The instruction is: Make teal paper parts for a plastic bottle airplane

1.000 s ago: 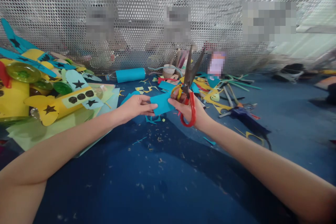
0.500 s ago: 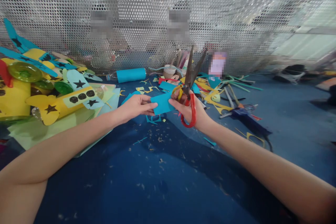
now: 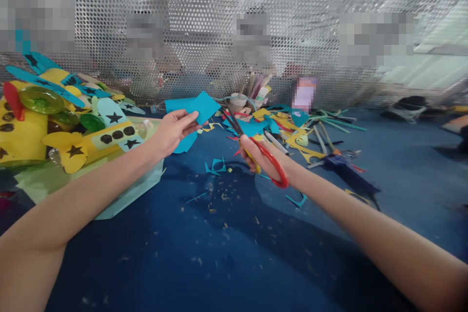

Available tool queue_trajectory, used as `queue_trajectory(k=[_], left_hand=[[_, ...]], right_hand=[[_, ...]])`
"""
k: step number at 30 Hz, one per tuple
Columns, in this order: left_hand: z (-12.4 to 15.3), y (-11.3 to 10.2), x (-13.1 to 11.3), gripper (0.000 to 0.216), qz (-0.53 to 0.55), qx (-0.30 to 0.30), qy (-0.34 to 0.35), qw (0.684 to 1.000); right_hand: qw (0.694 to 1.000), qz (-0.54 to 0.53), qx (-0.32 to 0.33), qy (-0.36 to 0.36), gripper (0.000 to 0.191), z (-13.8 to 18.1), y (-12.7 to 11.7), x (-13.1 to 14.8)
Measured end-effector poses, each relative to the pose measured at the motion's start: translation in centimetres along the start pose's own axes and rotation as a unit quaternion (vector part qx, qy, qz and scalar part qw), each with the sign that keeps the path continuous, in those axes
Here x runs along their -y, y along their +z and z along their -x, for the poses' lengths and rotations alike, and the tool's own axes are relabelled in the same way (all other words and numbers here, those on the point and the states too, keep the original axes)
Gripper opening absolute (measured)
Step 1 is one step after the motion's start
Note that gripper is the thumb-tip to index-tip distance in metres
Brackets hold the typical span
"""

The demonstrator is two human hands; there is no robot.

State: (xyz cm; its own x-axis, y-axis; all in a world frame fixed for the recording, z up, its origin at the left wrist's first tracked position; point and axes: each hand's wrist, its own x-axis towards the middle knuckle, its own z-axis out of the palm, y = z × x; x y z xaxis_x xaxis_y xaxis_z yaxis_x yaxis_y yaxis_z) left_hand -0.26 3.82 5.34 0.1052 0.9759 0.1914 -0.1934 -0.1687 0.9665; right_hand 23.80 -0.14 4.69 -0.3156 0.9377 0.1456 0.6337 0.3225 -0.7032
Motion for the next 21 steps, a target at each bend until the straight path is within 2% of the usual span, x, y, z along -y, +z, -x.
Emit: queue_trajectory(k=[3,10,21], left_hand=[[0.5,0.5,0.0,0.02,-0.008,0.01,-0.011,1.0],[1.9,1.9,-0.5,0.017,-0.024,0.07,-0.018,0.997],[2.1,2.0,-0.5,0.018,-0.029,0.067,-0.018,0.997]], right_hand=[[0.998,0.028,0.041,0.03,0.065,0.6,-0.2,1.3],[0.996,0.067,0.056,0.009,0.062,1.1,-0.2,2.8],[0.996,0.07,0.062,0.012,0.058,1.1,-0.2,3.0]])
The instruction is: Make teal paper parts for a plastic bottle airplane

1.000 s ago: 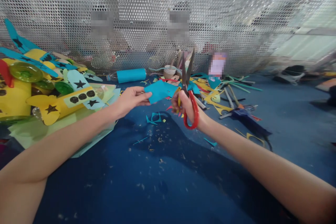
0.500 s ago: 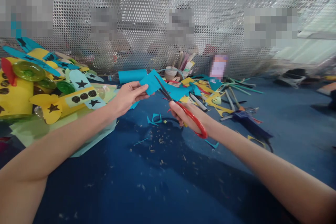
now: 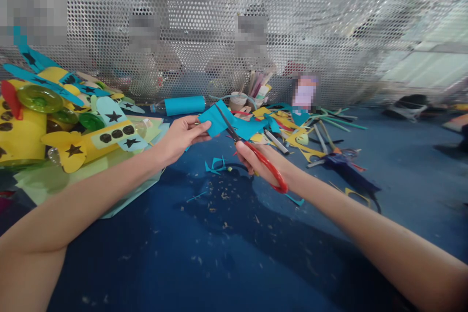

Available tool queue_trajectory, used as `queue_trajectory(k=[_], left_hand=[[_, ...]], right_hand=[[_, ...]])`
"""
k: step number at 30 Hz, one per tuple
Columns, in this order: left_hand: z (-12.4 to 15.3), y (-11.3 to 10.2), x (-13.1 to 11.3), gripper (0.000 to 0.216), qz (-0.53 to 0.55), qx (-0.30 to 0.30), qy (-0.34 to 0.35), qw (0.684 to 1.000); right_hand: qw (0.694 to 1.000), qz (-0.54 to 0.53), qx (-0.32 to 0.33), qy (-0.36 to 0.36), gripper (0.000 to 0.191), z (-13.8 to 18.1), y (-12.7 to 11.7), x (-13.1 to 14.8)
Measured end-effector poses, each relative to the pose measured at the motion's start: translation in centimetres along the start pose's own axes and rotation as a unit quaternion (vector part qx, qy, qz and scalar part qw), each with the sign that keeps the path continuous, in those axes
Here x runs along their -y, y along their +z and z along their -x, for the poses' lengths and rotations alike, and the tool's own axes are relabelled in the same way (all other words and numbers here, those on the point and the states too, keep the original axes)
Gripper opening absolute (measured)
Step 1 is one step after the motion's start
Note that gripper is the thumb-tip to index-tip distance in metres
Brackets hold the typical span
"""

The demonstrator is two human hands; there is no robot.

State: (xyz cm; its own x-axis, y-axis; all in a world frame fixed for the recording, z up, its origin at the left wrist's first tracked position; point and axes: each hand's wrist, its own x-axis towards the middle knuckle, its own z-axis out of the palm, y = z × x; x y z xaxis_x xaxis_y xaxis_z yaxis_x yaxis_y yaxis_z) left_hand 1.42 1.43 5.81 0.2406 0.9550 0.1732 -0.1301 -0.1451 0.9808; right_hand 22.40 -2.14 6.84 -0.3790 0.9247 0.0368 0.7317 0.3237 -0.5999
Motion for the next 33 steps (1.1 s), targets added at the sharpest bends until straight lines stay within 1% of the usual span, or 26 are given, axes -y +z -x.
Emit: queue_trajectory(k=[5,10,16,21,27,33], left_hand=[[-0.1,-0.1,0.1,0.016,-0.001,0.012,0.009,1.0],[-0.1,-0.2,0.2,0.017,-0.004,0.011,0.012,1.0],[0.0,-0.2,0.2,0.016,0.008,0.015,0.015,1.0],[0.0,-0.1,0.0,0.015,-0.003,0.004,0.016,1.0],[0.1,0.0,0.0,0.015,-0.006,-0.005,0.012,1.0],[0.1,0.0,-0.1,0.013,-0.014,0.003,0.005,1.0]], right_hand=[[1.0,-0.006,-0.008,-0.005,0.06,-0.1,0.1,-0.4],[1.0,-0.009,-0.012,-0.012,0.063,0.0,0.2,-0.5],[1.0,-0.01,-0.017,-0.014,0.062,-0.2,0.3,-0.7],[1.0,-0.017,-0.017,-0.01,0.064,-0.2,0.5,-1.0],[0.998,-0.042,-0.041,0.009,0.067,-0.3,1.1,-1.6],[0.997,-0.031,-0.065,0.007,0.068,-0.2,1.2,-1.5]])
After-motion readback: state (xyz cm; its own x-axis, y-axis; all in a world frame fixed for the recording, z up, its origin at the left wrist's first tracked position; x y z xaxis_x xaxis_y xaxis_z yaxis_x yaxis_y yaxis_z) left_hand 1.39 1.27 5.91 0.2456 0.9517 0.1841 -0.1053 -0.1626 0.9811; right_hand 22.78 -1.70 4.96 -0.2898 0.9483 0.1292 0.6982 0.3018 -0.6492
